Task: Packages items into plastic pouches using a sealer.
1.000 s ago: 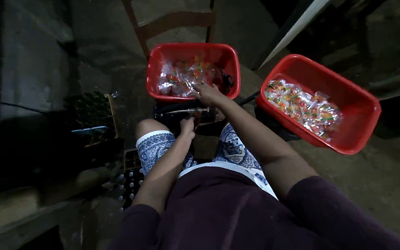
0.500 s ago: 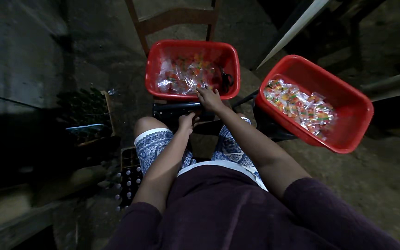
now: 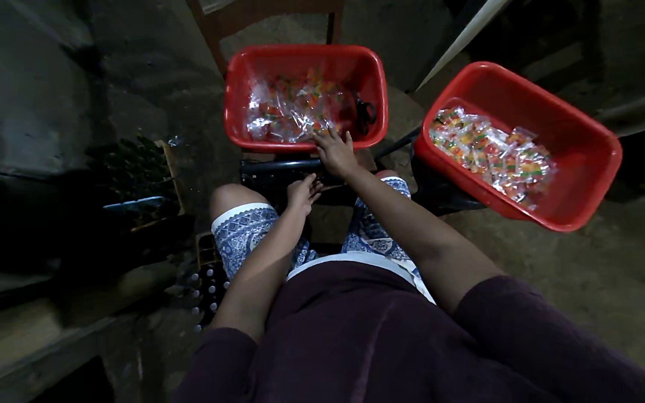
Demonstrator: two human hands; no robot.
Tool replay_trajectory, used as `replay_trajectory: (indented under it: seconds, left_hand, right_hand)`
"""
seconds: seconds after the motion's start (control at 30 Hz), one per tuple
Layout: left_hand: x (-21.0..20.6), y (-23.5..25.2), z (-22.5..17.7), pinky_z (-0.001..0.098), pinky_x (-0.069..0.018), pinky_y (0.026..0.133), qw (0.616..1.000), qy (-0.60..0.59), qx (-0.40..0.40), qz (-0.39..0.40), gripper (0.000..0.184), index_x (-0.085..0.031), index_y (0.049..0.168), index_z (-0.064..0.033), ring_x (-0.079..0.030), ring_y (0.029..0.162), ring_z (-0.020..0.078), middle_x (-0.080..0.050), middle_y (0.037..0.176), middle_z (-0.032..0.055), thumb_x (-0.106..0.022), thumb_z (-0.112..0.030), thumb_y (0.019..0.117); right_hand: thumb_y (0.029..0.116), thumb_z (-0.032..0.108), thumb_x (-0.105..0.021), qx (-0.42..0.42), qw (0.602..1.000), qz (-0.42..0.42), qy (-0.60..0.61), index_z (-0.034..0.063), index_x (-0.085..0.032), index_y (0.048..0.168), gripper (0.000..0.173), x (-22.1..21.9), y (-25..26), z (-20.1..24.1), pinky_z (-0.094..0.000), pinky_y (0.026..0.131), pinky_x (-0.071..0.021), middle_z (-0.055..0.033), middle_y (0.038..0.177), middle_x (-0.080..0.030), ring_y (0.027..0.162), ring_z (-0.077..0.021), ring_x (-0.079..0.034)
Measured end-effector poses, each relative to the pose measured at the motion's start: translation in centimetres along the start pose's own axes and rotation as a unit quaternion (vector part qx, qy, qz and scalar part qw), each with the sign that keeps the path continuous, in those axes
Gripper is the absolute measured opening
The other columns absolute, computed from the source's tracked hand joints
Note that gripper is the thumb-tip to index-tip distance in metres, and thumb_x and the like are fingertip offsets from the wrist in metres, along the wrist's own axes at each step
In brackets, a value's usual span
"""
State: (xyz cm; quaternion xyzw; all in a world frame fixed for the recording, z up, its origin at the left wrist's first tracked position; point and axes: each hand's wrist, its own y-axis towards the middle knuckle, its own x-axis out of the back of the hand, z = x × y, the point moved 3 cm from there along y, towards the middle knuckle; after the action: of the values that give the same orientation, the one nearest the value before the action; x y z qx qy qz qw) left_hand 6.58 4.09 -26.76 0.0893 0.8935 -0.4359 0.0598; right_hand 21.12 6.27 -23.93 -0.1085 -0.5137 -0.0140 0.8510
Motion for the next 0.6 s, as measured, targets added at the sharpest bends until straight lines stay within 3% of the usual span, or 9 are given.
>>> replay_trajectory:
  seconds: [0.33,0.47,0.6]
  left_hand:
    - [-0.2,0.0,-0.1,0.0341,-0.0571,0.082,0.999,-0.032,-0.017,-0.007,0.039,-0.051,0.133,0.0037,-0.067,0.098,0.0206,-0.064,0.118,0.0180,-0.061,-0.020,0.1038]
    - [-0.3,-0.4,-0.2,0.0335,-0.0565,0.082,1.000,-0.018,-0.016,-0.013,0.040,-0.051,0.135,0.0029,-0.067,0.099,0.0213,-0.063,0.121,0.0186,-0.060,-0.023,0.1044]
    - [-0.3,-0.2,-0.1,0.0354,-0.0568,0.078,0.999,-0.018,-0.030,-0.019,0.031,-0.056,0.127,0.0030,-0.065,0.090,0.0213,-0.065,0.110,0.0169,-0.057,-0.017,0.1047]
  right_hand:
    - [0.1104,0.024,-0.033,-0.003,1.000,0.011,-0.006,0.0200,-0.047,0.156,0.047,0.3,0.0,0.2,-0.0686,0.122,-0.0062,-0.0055,0.162,-0.043,0.156,-0.0319,-0.023]
    - [0.1119,0.027,-0.034,-0.010,0.998,0.058,-0.001,0.0176,-0.040,0.159,0.049,1.4,0.3,0.7,-0.0744,0.119,-0.0044,-0.0125,0.164,-0.037,0.156,-0.0388,-0.019]
    - [0.1120,0.028,-0.037,0.007,0.998,0.063,-0.005,0.0128,-0.039,0.159,0.050,4.0,1.0,2.6,-0.0726,0.119,-0.0137,-0.0178,0.163,-0.037,0.155,-0.0407,-0.024]
